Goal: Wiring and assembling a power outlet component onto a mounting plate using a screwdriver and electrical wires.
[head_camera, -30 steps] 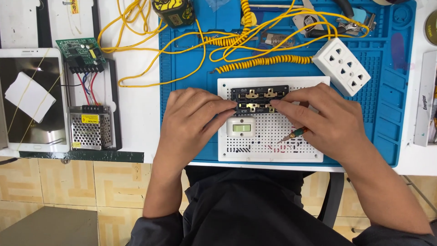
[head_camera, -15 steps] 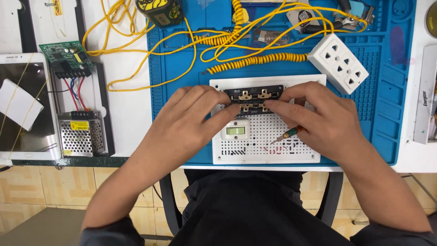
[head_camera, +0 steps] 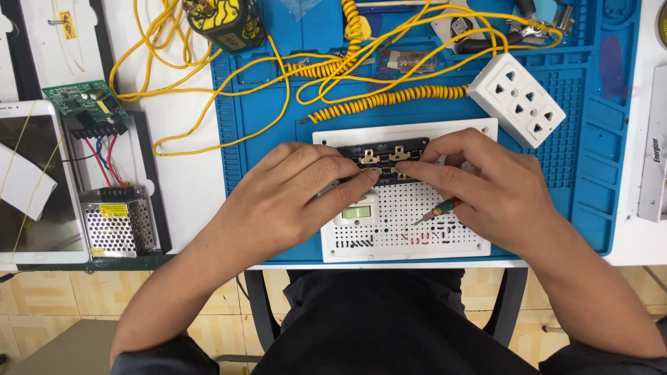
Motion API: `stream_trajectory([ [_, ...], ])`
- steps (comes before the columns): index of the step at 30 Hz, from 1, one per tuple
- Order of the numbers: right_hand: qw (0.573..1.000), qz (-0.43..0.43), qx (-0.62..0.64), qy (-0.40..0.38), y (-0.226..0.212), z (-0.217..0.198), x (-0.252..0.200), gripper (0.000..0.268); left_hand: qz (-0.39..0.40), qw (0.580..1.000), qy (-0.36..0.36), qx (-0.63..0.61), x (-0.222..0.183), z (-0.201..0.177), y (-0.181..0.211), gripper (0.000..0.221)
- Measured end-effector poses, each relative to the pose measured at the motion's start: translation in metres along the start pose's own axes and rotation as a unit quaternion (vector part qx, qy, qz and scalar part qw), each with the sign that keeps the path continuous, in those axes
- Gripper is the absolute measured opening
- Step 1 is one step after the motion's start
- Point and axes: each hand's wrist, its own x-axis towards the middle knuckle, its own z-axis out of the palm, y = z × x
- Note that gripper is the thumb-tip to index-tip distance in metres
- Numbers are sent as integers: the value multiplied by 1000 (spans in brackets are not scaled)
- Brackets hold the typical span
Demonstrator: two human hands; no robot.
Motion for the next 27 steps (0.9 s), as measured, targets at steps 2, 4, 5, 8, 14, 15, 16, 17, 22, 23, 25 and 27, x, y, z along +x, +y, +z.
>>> stream_trajectory([
  [2, 1000, 4, 8, -3, 0, 0, -2, 57, -10, 1000, 8, -17, -2, 3, -1, 19],
  [4, 1000, 7, 15, -5, 1, -2, -2, 65, -21, 999, 18, -34, -4, 5, -1, 19],
  [5, 1000, 7, 14, -4, 0, -2, -2, 63, -24, 999, 22, -40, -4, 5, -1, 18],
  [8, 1000, 8, 19, 2, -3, -4, 1, 61, -28, 998, 22, -45, -5, 5, 0, 16],
  [14, 1000, 10, 17, 7, -7, -5, 3, 60, -21, 999, 31, -26, -1, 6, -1, 11],
  [15, 1000, 11, 18, 8, -7, -5, 3, 61, -22, 999, 33, -25, -1, 6, 0, 10],
  [16, 1000, 12, 18, 7, -8, -5, 3, 61, -22, 999, 33, -26, -1, 6, -1, 10],
  [17, 1000, 18, 17, 5, -9, -5, 3, 61, -24, 999, 34, -30, -1, 6, -1, 8],
  [22, 1000, 22, -1, -10, -11, -7, 5, 79, -22, 999, 25, -34, -1, 6, -1, 7],
  [23, 1000, 26, 14, -10, -11, -7, 6, 73, -26, 999, 17, -34, 0, 6, -1, 8],
  [25, 999, 32, 30, -9, -12, -8, 9, 66, -30, 999, 8, -36, 0, 5, -1, 12],
  [27, 999, 26, 35, 12, -12, -10, 11, 61, -31, 999, -1, -40, -1, 5, -1, 17],
])
